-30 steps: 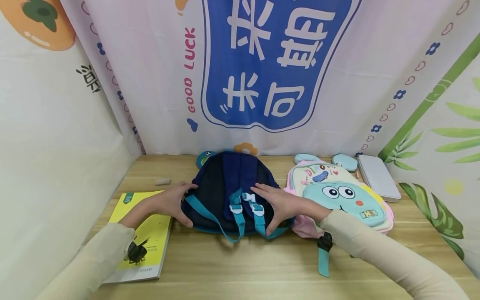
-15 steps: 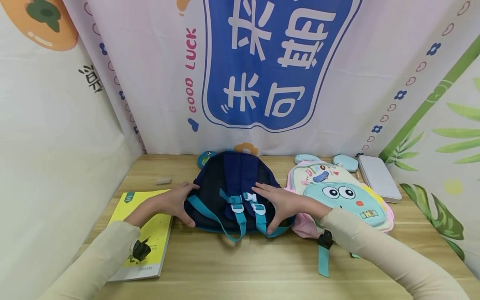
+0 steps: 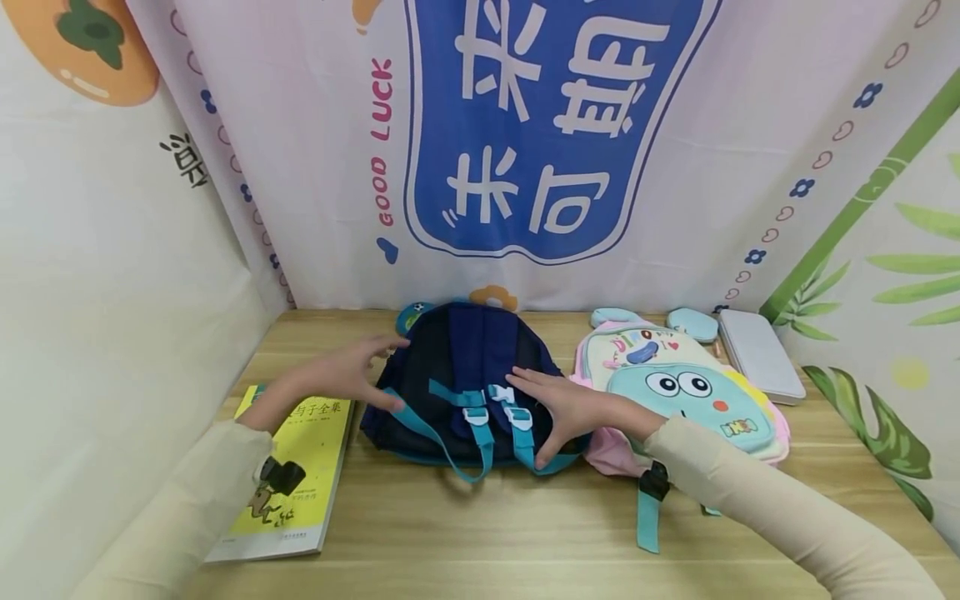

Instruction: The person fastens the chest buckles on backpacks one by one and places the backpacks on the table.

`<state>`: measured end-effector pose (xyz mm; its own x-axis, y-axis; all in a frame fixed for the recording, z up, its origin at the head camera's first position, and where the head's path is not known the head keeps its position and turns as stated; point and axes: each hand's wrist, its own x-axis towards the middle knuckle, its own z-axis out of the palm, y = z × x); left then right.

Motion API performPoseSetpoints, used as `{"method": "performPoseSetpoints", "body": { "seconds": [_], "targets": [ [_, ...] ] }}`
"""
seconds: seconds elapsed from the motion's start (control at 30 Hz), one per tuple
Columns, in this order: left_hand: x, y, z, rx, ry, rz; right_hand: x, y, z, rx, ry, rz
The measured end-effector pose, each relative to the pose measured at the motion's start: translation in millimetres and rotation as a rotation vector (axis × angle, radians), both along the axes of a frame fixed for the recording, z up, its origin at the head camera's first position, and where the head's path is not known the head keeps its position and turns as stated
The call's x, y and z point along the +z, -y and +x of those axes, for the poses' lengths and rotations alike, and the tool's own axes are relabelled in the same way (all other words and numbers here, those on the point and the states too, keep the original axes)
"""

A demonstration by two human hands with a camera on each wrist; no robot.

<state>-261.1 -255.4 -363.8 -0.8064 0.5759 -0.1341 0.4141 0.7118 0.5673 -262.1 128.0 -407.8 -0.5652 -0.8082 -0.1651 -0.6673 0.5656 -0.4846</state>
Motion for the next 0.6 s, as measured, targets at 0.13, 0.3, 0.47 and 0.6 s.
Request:
{"method": "performPoseSetpoints", "body": {
  "seconds": [0.13,0.3,0.47,0.6],
  "targets": [
    [12.8,-24.2,-3.6,-0.03,-0.085,0.12,-1.6,-2,-0.2,0.005,-0.019,-0.012],
    [8.0,-65.5,-6.4,-0.038,-0.12,0.184,-3.2,-5,1.2,-0.007,-0.044,-0.007],
    [-6.5,-100.4,-10.1,-0.038,-0.138,0.2,-3.9,-6,3.0,-0.017,-0.062,0.003],
    [-19.1,-117.1,-11.5,-0.028,-0.146,0.161,-4.4,-7,4.0,-0.017,-0.066,-0.009]
  ]
}}
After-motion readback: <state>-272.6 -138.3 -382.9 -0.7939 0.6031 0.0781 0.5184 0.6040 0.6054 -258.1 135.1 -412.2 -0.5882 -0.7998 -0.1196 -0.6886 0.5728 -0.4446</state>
